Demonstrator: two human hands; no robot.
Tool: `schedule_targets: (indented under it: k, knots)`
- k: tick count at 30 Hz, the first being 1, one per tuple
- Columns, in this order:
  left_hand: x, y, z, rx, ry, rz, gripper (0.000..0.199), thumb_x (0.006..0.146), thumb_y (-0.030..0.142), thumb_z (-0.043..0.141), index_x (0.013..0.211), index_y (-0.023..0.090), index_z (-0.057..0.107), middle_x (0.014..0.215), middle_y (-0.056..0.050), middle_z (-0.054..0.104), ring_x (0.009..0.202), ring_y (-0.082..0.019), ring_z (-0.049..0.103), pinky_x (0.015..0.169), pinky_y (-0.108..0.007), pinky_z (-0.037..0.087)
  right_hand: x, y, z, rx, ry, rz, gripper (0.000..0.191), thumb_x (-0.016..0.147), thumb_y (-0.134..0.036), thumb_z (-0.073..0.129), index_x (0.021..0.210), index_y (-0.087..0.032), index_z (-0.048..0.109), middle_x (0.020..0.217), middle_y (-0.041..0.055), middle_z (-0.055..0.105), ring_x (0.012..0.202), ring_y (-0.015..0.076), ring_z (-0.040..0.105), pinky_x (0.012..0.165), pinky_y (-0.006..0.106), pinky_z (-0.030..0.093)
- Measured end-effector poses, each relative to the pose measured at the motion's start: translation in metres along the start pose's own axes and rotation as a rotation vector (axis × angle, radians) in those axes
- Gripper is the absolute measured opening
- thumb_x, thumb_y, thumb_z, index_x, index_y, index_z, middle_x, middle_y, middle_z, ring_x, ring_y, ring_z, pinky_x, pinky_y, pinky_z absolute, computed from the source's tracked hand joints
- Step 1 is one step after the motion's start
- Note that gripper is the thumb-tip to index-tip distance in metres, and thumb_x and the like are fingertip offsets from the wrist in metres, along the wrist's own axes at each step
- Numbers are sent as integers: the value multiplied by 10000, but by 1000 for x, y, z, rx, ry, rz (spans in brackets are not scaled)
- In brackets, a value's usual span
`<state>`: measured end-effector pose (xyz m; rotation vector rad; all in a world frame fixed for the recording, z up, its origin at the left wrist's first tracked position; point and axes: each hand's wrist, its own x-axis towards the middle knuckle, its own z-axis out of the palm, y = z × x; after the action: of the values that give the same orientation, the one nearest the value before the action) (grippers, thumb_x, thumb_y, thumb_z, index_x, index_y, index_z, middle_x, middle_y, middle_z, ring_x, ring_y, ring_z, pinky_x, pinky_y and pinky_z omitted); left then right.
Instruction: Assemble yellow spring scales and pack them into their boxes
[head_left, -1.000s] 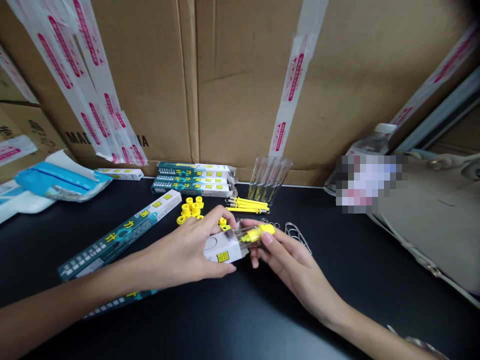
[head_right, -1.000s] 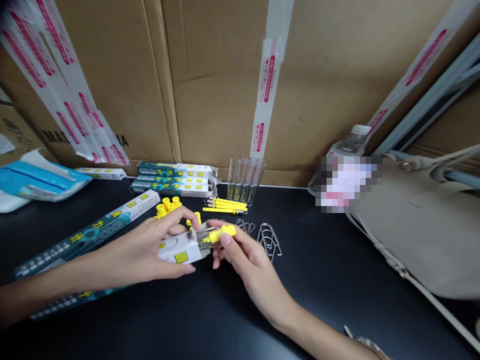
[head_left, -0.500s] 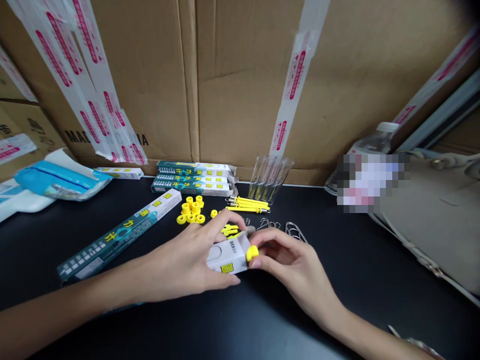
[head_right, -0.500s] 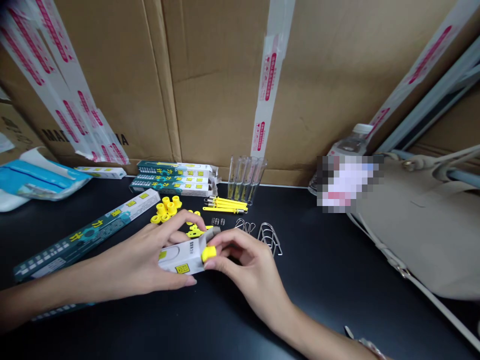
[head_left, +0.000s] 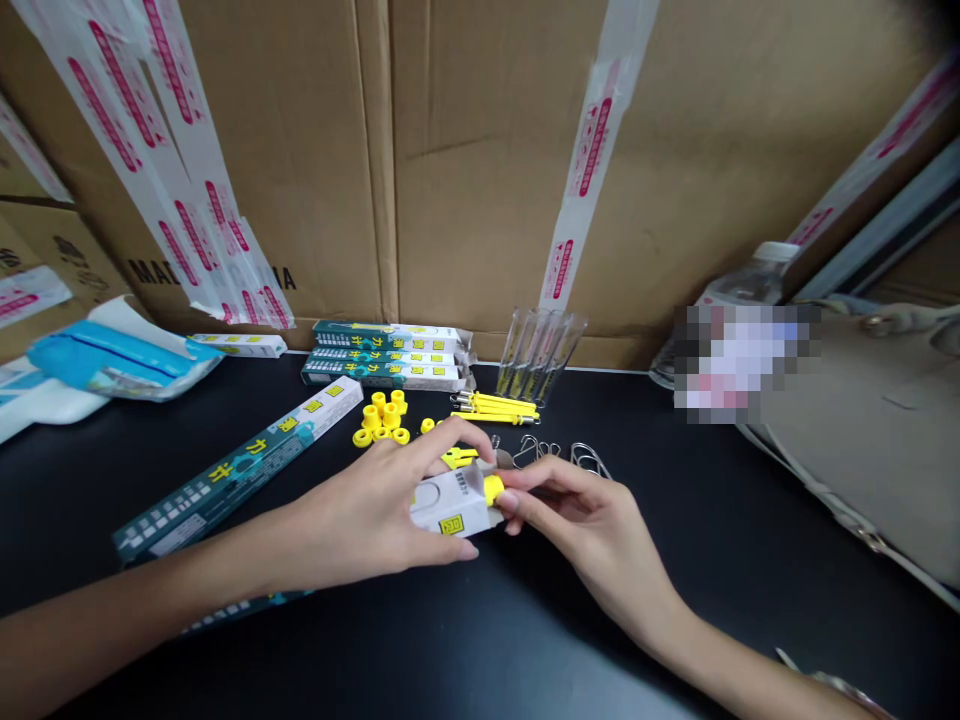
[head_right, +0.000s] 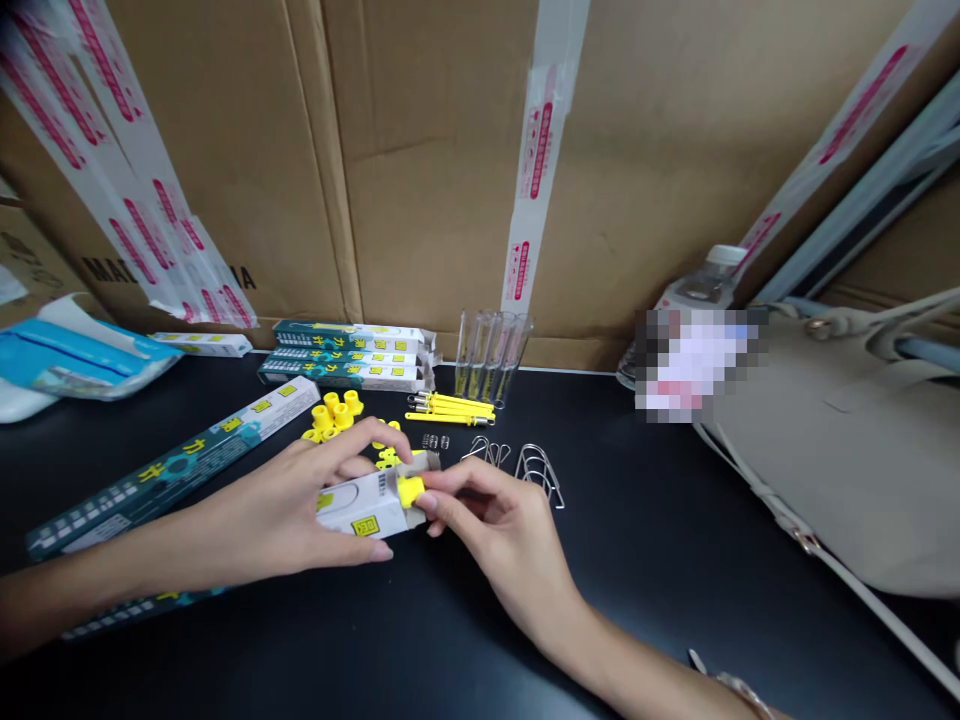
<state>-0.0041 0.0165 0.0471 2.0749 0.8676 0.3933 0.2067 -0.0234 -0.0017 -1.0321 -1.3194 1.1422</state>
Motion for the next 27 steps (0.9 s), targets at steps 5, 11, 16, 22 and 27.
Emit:
schedule_targets:
  k: [5,11,16,22,27]
  knots:
    - [-1,0,-2,0,-5,5,524,803,287,778,1221,330,463,891,64,741,760,-177,673,654,-250,468,-3,4,-1,-158,-43,-94,121,802,-351,792,787,-234,767,811,33,756,683,187,672,642,293,559]
    - [0,1,-1,28,-8,18,480,811,298,775,1189,321,480,834,82,724,723,-157,645,627,-233,440,-3,6,1,-220,-73,-127,101,848,-334,751,880,-239,752,862,34,734,758,194,672,706,303,556]
    - [2,0,-8,49,55,7,327,832,298,755,1078,318,540,840,97,712,683,-125,613,605,-212,417,-1,10,2,-29,-27,-92,202,850,-304,762,1039,-258,708,999,34,710,894,182,679,813,303,582]
    - [5,-3,-9,30,72,-17,322,816,319,765,1067,315,563,857,92,723,707,-133,637,607,-210,430,-3,9,2,69,-41,-56,243,854,-271,762,1075,-249,665,956,26,718,902,164,697,818,277,592]
    - [4,-1,-6,67,22,4,305,816,273,753,1056,300,565,798,105,699,652,-108,581,569,-191,405,-3,6,4,149,-60,-44,333,864,-231,753,1150,-273,589,908,-9,709,775,114,696,777,241,583]
